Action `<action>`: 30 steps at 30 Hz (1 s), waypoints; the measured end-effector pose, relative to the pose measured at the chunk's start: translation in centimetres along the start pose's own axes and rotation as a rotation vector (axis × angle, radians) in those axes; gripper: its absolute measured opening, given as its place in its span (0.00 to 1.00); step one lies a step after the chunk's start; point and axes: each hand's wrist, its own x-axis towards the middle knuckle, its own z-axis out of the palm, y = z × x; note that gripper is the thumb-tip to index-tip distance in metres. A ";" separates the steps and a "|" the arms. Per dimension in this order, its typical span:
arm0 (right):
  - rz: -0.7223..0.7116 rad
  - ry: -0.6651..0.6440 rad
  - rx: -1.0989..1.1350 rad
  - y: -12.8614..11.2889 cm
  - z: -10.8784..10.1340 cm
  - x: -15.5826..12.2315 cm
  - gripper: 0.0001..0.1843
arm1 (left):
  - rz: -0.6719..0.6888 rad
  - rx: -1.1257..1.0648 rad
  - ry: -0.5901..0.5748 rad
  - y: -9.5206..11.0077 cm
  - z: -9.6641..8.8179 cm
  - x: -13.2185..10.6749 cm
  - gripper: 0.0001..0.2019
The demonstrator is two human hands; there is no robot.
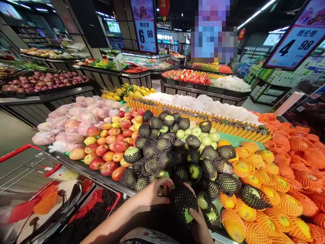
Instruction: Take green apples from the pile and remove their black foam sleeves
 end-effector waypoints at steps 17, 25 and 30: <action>0.233 -0.346 0.406 4.2 14.8 6.0 0.43 | 0.194 0.249 0.076 -4.9 -10.9 -6.9 0.57; -0.041 -0.414 0.366 4.7 15.2 6.8 0.52 | 0.444 0.185 0.190 -4.0 -13.0 -2.9 0.50; -0.107 -0.349 0.451 5.6 14.8 5.9 0.57 | 0.482 0.501 0.437 -0.5 -16.5 5.3 0.42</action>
